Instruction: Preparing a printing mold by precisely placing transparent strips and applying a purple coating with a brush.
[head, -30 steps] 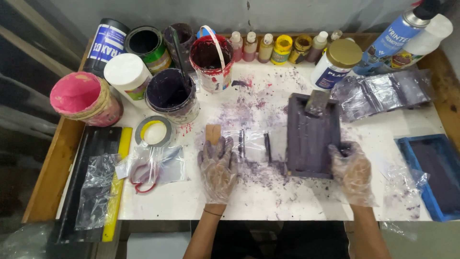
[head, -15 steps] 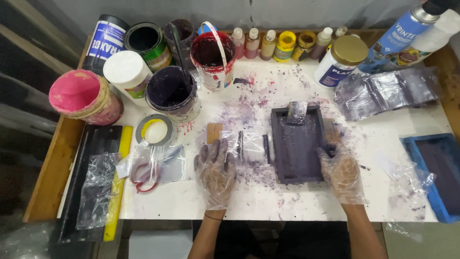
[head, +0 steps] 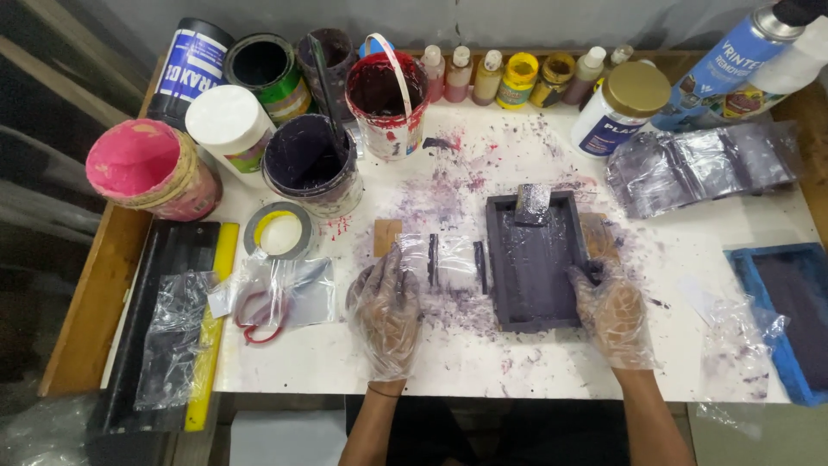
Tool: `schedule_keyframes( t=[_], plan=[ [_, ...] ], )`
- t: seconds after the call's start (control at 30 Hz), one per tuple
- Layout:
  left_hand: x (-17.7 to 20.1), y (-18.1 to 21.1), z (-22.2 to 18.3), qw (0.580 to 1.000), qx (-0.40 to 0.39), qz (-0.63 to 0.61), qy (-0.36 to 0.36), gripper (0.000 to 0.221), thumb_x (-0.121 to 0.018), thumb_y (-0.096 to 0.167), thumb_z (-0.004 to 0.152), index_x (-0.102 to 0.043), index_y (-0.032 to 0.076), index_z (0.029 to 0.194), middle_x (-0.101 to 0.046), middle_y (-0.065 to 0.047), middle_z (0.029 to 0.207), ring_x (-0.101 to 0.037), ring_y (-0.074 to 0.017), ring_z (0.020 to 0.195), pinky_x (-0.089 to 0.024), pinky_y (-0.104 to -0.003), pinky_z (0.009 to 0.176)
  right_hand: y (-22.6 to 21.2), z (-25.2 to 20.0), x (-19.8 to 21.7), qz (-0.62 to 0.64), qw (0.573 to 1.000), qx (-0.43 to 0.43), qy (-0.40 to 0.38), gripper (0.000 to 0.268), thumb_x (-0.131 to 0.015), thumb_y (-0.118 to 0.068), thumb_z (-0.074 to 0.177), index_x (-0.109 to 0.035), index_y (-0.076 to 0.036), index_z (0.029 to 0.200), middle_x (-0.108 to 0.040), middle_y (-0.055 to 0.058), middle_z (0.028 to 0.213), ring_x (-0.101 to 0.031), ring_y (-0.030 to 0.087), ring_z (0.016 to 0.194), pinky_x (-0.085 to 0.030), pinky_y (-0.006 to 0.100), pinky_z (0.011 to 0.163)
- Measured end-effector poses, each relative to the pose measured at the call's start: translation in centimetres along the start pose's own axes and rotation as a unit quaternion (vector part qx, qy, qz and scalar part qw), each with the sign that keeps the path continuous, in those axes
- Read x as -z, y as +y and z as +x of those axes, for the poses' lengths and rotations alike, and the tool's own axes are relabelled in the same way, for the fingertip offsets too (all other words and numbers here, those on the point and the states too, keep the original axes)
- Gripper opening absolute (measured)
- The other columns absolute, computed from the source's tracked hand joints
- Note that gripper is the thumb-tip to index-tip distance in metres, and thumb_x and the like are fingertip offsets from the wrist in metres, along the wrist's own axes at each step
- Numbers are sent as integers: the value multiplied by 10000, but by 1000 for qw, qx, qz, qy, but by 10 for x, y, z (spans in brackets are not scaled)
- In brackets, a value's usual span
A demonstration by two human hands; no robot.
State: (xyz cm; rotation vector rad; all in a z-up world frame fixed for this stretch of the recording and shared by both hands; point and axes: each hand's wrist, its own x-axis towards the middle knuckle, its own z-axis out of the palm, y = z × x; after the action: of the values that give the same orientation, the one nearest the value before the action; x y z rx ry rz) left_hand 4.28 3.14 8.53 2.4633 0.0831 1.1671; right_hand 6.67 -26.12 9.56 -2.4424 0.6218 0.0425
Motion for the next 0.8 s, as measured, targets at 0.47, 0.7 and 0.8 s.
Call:
schedule_keyframes(
  t=[0.47,0.7,0.8],
  plan=[
    [10,22,15,999,-22,-6,-45,332,-569,285,996,-660,217,1307,-757,-67,1070,-734,-241,944,-605,-383,841,12,-20,-12,-4,996,68,62,358,-716,-416,939,-722,-144,1171,-763,146,989,-721,349,1007,-576,473,860],
    [31,70,-11,863,108,-421,-258,386,-652,157,982,-532,220,1344,-603,11,1424,-527,-169,1350,-299,-368,1193,29,18,-23,-81,959,214,170,333,-765,-237,866,-727,-119,1175,-706,208,938,-705,419,955,-581,498,837],
    [24,89,-44,924,-224,-182,-251,422,-754,122,967,-640,143,1372,-661,-8,1407,-570,-190,1359,-378,-398,1213,-28,22,6,-336,899,257,114,208,-611,-234,1022,-680,-183,1212,-734,9,1046,-655,149,813,-577,280,674]
  ],
)
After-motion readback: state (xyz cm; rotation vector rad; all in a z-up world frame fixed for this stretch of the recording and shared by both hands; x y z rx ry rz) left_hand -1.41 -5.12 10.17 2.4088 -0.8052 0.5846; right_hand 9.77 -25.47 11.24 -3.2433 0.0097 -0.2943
